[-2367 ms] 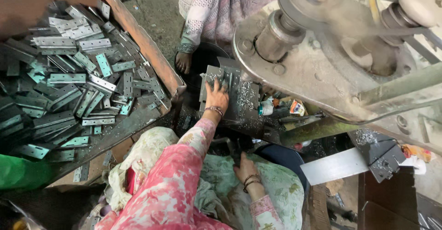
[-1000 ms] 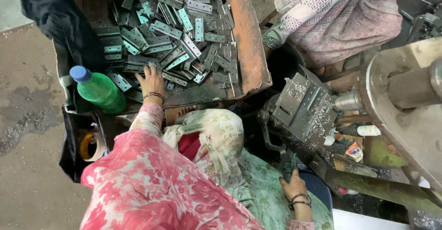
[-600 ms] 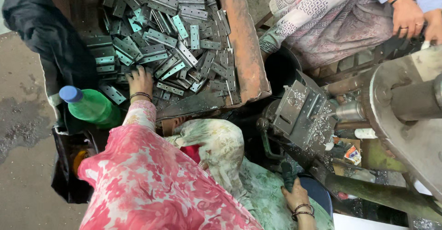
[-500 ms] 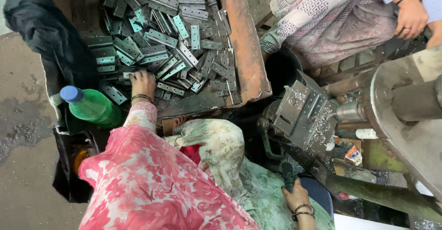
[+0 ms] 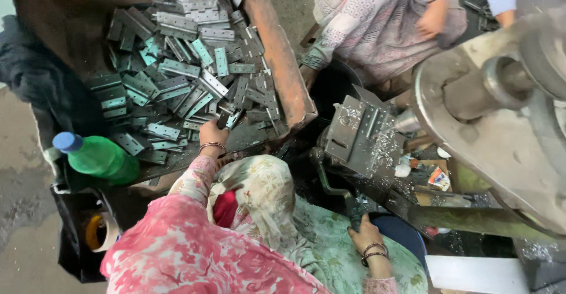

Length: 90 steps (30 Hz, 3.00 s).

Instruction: The person repeatedly picks small metal brackets from a cardboard box, places them into a press machine, and operates the lever to process them. The person then removes the processed brackets and places them back into the box. The task is performed continuously throughout the clip.

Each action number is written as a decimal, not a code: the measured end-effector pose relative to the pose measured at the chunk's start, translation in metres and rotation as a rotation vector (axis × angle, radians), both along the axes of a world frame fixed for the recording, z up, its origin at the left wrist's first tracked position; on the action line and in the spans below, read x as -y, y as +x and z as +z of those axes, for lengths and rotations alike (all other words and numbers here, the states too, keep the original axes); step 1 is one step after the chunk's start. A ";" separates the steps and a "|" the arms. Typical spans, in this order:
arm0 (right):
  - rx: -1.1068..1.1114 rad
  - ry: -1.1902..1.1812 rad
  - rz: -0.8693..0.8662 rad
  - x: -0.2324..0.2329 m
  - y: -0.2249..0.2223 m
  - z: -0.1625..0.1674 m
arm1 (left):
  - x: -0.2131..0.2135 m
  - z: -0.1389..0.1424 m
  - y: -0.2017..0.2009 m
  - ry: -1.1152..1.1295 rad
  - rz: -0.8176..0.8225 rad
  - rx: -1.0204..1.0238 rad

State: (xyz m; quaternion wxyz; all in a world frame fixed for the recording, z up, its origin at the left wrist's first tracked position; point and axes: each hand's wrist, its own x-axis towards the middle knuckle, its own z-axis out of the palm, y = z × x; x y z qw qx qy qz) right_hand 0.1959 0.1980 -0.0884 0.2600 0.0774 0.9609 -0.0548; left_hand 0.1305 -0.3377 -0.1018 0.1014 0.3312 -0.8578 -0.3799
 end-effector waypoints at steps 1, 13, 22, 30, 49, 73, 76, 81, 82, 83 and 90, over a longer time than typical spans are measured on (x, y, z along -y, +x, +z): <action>0.012 0.002 -0.007 0.002 0.000 0.001 | -0.007 0.007 -0.011 0.124 0.019 -0.043; -0.032 -0.043 -0.010 0.018 0.012 0.009 | -0.252 0.096 -0.055 0.150 -0.604 -0.382; -0.054 -0.093 -0.038 0.026 0.018 0.019 | -0.322 0.077 -0.026 -0.519 -1.158 -0.144; -0.042 -0.110 -0.072 0.030 0.020 0.030 | -0.341 0.050 -0.037 -0.316 -1.041 -0.266; -0.057 -0.118 -0.037 0.025 0.020 0.022 | -0.345 0.064 -0.058 -0.852 -0.953 0.077; -0.114 -0.054 -0.052 0.037 0.037 0.006 | -0.328 0.066 -0.063 -0.688 -0.983 0.056; -0.182 -0.071 -0.114 0.040 0.039 0.005 | -0.329 0.059 -0.062 -0.698 -0.946 -0.062; -0.270 -0.101 -0.114 0.044 0.041 0.007 | -0.328 0.049 -0.053 -0.691 -0.919 -0.141; -0.239 -0.104 -0.127 0.043 0.040 0.006 | -0.327 0.049 -0.053 -0.706 -0.890 -0.160; -0.204 -0.103 -0.142 0.043 0.039 0.007 | -0.327 0.049 -0.053 -0.689 -0.906 -0.147; -0.072 -0.060 -0.040 0.040 0.029 0.015 | -0.328 0.054 -0.054 -0.807 -0.902 -0.141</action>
